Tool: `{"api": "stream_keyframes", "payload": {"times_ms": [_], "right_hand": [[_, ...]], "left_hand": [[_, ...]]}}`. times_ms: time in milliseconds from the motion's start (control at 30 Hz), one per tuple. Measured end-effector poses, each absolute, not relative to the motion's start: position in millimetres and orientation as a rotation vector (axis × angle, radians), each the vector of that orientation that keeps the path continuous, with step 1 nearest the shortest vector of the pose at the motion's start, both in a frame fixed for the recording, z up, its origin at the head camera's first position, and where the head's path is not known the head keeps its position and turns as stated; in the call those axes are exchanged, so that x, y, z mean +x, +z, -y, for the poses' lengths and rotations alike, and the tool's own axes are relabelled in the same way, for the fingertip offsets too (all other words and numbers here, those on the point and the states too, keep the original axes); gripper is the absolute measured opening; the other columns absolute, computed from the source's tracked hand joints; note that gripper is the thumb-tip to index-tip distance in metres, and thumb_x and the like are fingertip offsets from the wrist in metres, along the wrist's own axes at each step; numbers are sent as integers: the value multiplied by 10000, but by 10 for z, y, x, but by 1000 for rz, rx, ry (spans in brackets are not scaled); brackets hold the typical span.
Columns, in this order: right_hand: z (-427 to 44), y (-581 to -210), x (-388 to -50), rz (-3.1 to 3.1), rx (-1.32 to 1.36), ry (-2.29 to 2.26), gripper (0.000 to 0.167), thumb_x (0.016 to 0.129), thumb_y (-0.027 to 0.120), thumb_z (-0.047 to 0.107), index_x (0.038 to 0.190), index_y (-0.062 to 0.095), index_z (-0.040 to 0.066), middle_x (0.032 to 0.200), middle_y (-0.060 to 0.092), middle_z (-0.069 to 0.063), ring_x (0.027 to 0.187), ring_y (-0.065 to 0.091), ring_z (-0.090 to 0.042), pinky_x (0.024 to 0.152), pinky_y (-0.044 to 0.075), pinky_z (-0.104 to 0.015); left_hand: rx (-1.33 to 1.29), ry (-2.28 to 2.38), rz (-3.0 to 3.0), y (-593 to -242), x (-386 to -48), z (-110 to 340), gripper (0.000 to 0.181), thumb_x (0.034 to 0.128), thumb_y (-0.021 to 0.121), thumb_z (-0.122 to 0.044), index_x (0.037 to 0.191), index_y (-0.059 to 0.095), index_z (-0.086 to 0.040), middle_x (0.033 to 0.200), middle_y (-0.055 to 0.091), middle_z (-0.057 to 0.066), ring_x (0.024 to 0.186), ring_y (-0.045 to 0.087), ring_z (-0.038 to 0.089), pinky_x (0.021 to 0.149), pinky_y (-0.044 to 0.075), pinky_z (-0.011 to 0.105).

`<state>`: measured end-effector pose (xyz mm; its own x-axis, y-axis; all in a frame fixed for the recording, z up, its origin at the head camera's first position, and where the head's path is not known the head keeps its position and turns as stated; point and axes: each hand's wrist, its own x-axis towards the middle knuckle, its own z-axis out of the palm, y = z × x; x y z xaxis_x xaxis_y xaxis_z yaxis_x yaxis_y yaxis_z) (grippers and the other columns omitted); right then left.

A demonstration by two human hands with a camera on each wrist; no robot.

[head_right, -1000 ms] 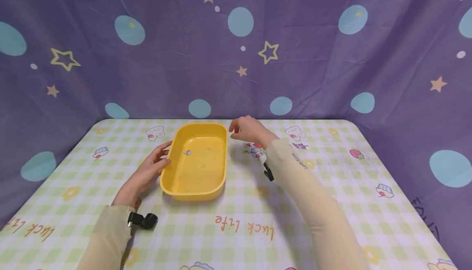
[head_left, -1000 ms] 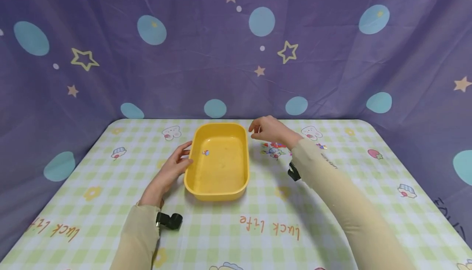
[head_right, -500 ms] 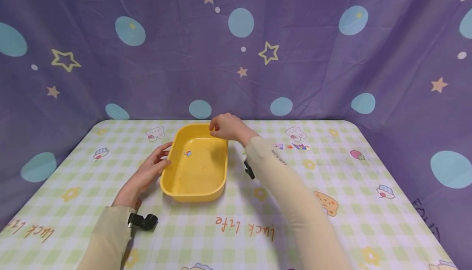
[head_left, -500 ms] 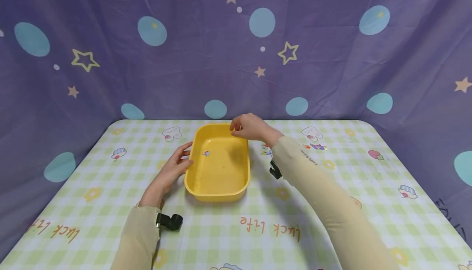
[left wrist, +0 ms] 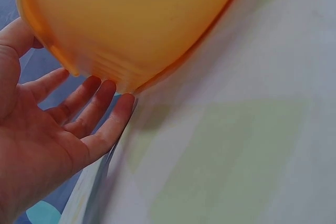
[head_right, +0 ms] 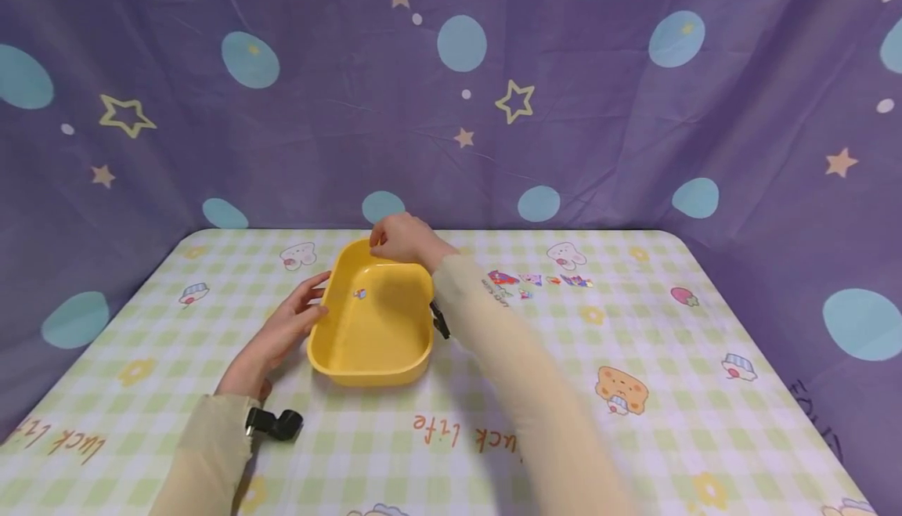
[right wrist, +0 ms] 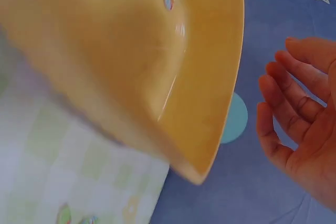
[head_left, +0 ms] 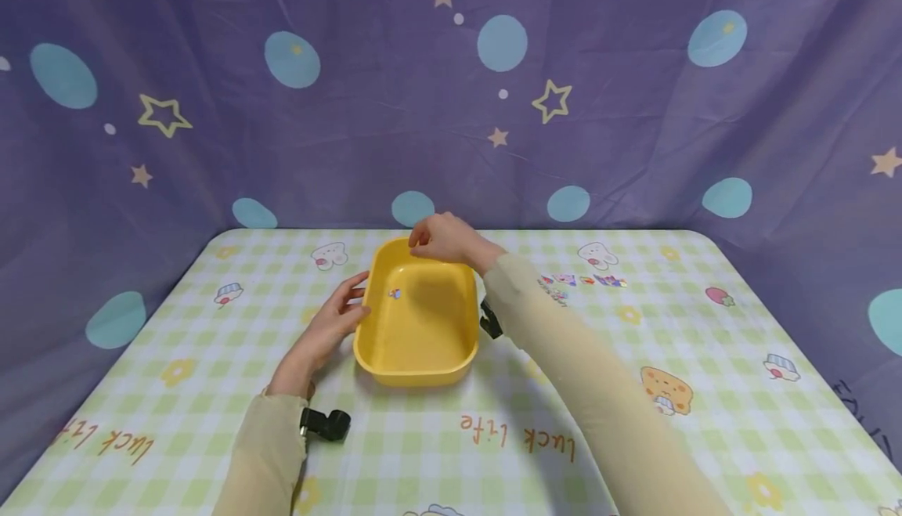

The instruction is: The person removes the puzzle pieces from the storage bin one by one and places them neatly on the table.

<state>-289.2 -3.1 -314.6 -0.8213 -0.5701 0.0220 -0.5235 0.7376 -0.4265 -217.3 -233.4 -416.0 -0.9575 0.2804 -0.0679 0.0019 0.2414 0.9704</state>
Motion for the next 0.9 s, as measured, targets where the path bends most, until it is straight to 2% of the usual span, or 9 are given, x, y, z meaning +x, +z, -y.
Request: {"api": "stream_keyframes", "payload": {"times_ms": [400,667,900], "right_hand": [[391,-3321,-2922,-2762,-901,-759,226,872,591,243,1044,674,123,1042,653,-6,947,582,-134,851,458,-266],[510,-3601,-2974,-2748,-837,-678,188,848,623,220,999,682,125,970,659,5,874,557,-137,834,448,-230],[500,-3773,-3017,-2770,-739,-590,172,792,683,247,917,683,129,899,659,23,830,556,-136,795,441,-221]], "left_hand": [[260,1763,-2308,-4154,-2164,2335,630,895,498,-166,1449,206,-231,1394,302,173,1207,403,329,823,452,305],[285,1817,-2261,-4160,-2134,2323,630,892,501,-141,1449,214,-214,1380,315,184,1182,415,328,788,460,241],[270,1808,-2262,-4124,-2140,2326,626,897,505,-149,1447,219,-234,1388,305,174,1196,406,326,790,461,244]]}}
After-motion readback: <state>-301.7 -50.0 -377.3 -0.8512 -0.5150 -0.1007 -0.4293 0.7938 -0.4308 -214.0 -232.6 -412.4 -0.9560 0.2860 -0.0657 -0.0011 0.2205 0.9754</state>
